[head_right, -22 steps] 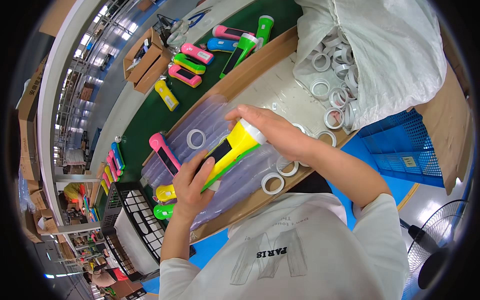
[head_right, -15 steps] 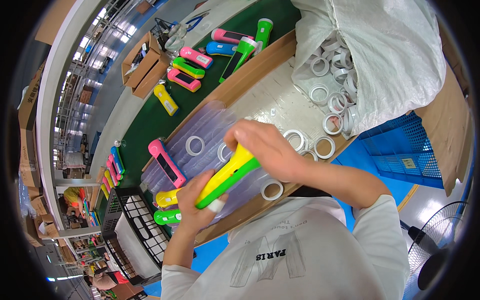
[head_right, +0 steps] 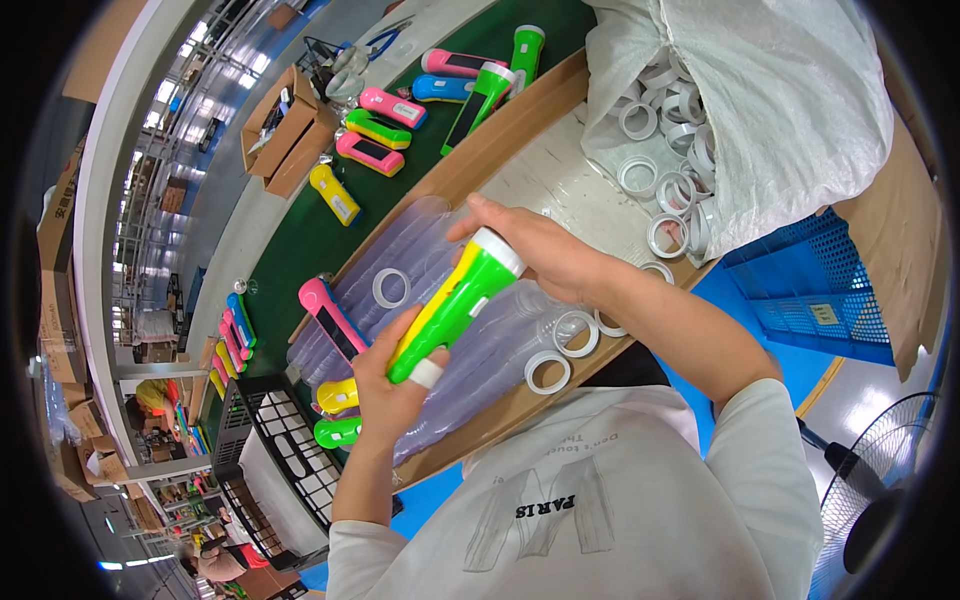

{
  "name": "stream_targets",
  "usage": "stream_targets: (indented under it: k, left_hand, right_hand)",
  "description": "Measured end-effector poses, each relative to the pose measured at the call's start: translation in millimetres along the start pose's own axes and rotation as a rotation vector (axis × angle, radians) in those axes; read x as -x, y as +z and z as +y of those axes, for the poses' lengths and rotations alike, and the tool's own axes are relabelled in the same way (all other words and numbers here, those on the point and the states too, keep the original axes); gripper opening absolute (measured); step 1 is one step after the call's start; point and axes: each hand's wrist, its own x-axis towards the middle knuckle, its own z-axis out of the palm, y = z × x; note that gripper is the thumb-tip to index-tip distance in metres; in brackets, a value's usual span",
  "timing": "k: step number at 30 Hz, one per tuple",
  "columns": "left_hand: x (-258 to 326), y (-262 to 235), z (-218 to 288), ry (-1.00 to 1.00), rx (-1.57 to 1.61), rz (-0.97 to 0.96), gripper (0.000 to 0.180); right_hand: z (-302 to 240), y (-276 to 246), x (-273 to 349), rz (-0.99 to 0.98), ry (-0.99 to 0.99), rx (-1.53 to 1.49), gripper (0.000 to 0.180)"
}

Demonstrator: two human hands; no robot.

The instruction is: Attach heads and lenses to flashlight bodies as part of an assembly line process.

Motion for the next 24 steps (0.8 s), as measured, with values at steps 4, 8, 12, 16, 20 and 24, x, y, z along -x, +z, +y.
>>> stream_targets:
  k: [4, 8, 12, 16, 20, 24]
  left_hand:
    - [25, 19, -30, -0.708, 1.166, -0.068, 0.053]
    - [37, 44, -17, -0.877, 1.863, -0.119, 0.056]
    - [30, 53, -8, -0.099, 0.178, 0.071, 0.05]
    - [23, 39, -2, -0.63, 1.266, -0.209, 0.055]
    - [26, 47, 10, -0.751, 1.605, -0.252, 0.058]
    - [26, 56, 15, -0.723, 1.329, -0.221, 0.055]
  right_hand:
    - [4, 7, 15, -0.119, -0.288, -0.097, 0.05]
    - [19, 14, 16, -0.108, -0.346, -0.199, 0.045]
    - [30, 19, 9, 0.061, -0.29, -0.176, 0.041]
    - [24, 16, 5, -0.084, -0.269, -0.38, 0.039]
    - [21, 27, 10, -0.15, -0.331, -0.397, 0.034]
    - [23, 32, 12, -0.113, -0.365, -0.436, 0.024]
